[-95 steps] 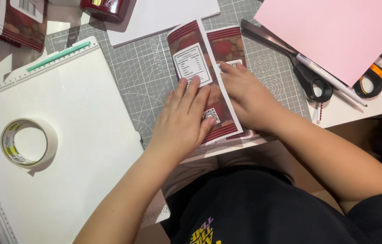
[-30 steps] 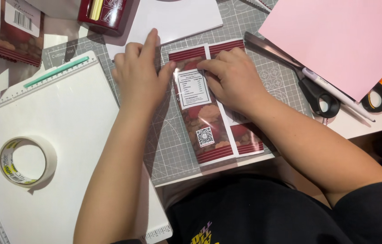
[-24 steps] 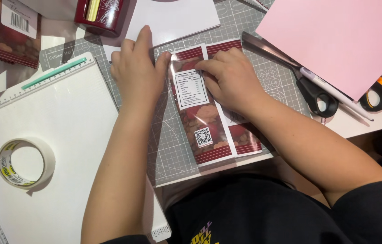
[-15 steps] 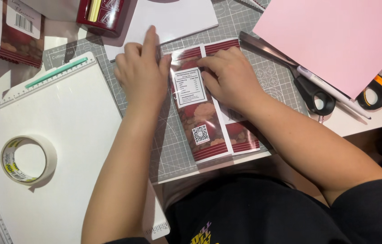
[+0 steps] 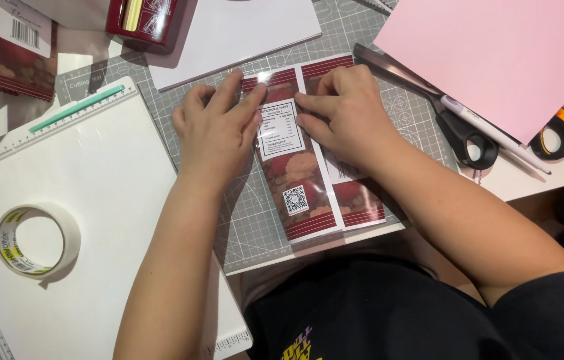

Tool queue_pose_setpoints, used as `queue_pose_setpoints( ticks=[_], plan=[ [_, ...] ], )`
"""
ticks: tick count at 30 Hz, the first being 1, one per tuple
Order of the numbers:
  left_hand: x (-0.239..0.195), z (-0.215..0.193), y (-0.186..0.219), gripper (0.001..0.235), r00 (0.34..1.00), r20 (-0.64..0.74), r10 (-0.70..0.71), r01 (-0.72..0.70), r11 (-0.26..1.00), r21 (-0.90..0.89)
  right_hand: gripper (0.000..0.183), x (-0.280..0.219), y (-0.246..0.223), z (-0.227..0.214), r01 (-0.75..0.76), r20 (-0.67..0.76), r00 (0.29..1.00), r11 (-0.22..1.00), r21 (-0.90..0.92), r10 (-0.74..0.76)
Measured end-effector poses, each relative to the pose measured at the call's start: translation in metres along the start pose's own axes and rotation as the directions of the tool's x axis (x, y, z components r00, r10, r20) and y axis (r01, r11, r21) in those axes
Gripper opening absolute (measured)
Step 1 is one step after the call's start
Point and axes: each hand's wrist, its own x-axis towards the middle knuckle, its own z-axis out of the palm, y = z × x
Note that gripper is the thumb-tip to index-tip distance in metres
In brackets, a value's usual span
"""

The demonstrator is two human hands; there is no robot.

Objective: The person positions a pink sheet of paper onto a printed film and uses a scoring tool to press the edges before peeling the backing and adhering the film to a larger white sheet.

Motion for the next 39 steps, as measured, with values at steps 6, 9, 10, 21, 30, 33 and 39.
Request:
queue_pose_setpoints(
  ticks=[6, 9, 10, 21, 30, 33, 39],
  plan=[
    [-0.001, 0.004, -0.002, 0.037, 0.999, -0.037, 0.016, -0.015, 1.000, 0.024, 0.026, -0.001, 0.002, 0.001, 0.007, 0.007, 1.000, 1.000, 0.000, -0.007],
    [-0.001, 0.004, -0.002, 0.038, 0.999, -0.030, 0.016, -0.016, 1.000, 0.018, 0.026, -0.001, 0.001, 0.002, 0.005, 0.009, 1.000, 1.000, -0.002, -0.005],
    [-0.001, 0.004, -0.002, 0.037, 0.999, -0.029, 0.018, -0.017, 1.000, 0.018, 0.026, 0.000, 0.001, 0.002, -0.005, 0.011, 1.000, 1.000, 0.001, 0.005],
    [0.027, -0.001, -0.015, 0.068, 0.989, 0.039, -0.142, 0.145, 0.985, -0.089, 0.026, -0.001, 0.000, 0.001, -0.041, 0.035, 0.999, 0.999, -0.002, 0.041],
    [0.049, 0.012, 0.002, 0.048, 0.921, -0.093, -0.379, 0.373, 0.925, -0.074, 0.026, -0.002, 0.004, 0.004, -0.032, 0.027, 0.999, 0.999, -0.005, 0.032],
    [0.045, 0.028, 0.002, 0.055, 0.910, -0.192, -0.368, 0.374, 0.927, -0.006, 0.026, -0.002, 0.005, 0.005, -0.046, 0.029, 0.999, 0.999, 0.008, 0.046],
    [0.008, 0.021, 0.013, 0.087, 0.940, -0.148, -0.308, 0.317, 0.947, 0.045, 0.028, -0.003, 0.008, 0.006, -0.053, 0.033, 0.998, 0.998, 0.016, 0.052]
  ],
)
